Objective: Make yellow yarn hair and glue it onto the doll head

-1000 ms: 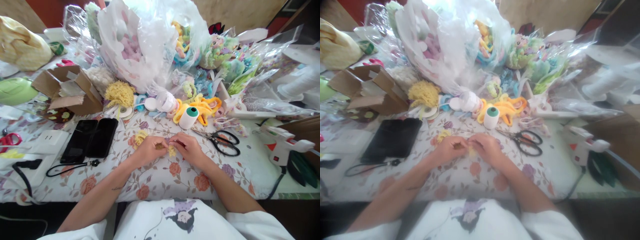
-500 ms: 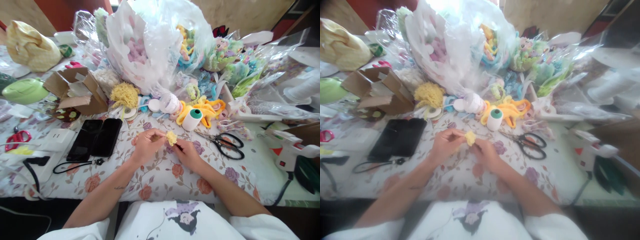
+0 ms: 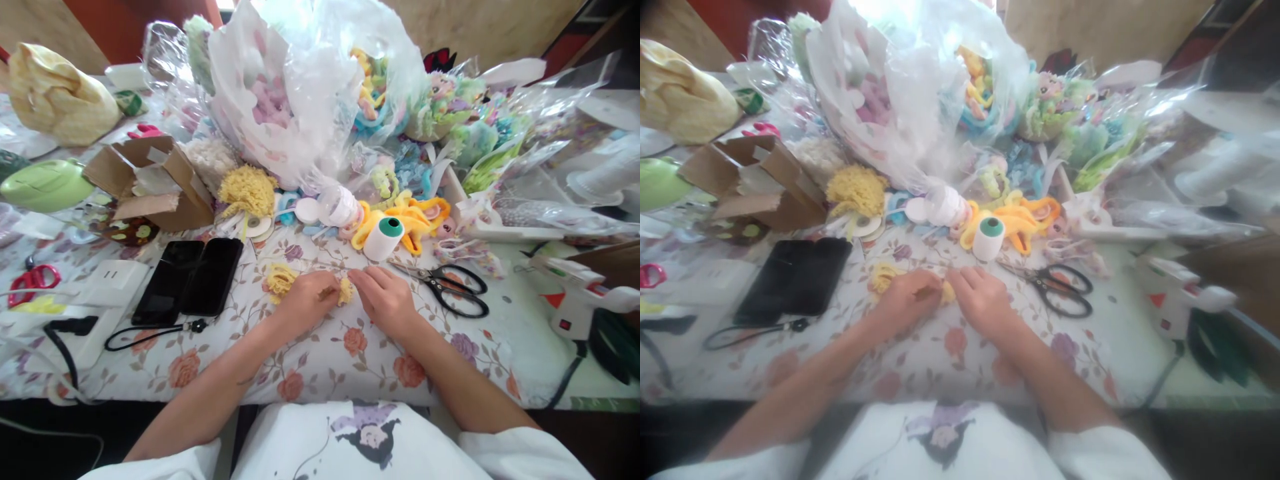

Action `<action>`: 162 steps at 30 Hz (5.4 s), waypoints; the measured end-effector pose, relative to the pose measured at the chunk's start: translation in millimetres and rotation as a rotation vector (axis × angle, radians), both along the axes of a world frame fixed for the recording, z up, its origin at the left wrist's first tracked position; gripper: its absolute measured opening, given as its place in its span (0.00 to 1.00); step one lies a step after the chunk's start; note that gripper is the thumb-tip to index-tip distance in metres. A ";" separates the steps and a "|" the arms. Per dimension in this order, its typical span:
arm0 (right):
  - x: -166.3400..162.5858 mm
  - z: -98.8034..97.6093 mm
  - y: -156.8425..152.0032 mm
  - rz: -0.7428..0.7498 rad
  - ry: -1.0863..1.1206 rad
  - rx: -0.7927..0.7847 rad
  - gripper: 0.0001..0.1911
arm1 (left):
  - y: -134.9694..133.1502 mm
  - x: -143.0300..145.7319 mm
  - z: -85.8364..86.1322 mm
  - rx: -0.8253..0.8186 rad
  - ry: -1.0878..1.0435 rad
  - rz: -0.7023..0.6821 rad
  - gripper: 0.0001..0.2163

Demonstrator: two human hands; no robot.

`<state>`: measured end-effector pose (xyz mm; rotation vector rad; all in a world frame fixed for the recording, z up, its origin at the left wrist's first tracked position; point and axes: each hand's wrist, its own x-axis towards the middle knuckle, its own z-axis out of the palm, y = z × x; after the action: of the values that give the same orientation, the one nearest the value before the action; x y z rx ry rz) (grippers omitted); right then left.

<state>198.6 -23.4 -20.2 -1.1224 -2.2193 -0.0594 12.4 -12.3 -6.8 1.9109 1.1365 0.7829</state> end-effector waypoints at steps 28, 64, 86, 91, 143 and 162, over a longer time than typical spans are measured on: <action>-6.0 5.0 -1.8 -0.001 0.102 -0.074 0.11 | -0.2 -2.7 3.3 0.032 -0.007 -0.007 0.04; -23.6 -2.2 -13.9 0.238 0.004 -0.292 0.11 | 2.8 -6.3 2.3 0.140 -0.231 0.392 0.03; -20.3 1.3 -18.7 0.216 0.277 -0.498 0.11 | 9.5 -11.8 10.9 -0.234 -0.506 0.272 0.04; -16.0 0.5 -17.2 0.205 0.275 -0.413 0.12 | 7.9 -8.1 3.2 -0.028 -0.098 0.334 0.05; -31.9 20.4 10.9 0.135 0.998 -1.405 0.14 | 15.1 -16.7 17.8 -0.898 -1.058 0.133 0.08; -9.9 39.8 2.6 0.427 0.925 -0.844 0.09 | 14.9 -9.5 13.0 -1.114 -1.100 0.295 0.03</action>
<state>188.7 -20.8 19.6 -0.7533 -1.5361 1.3839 2.9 2.6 6.2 0.2604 0.7994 0.8776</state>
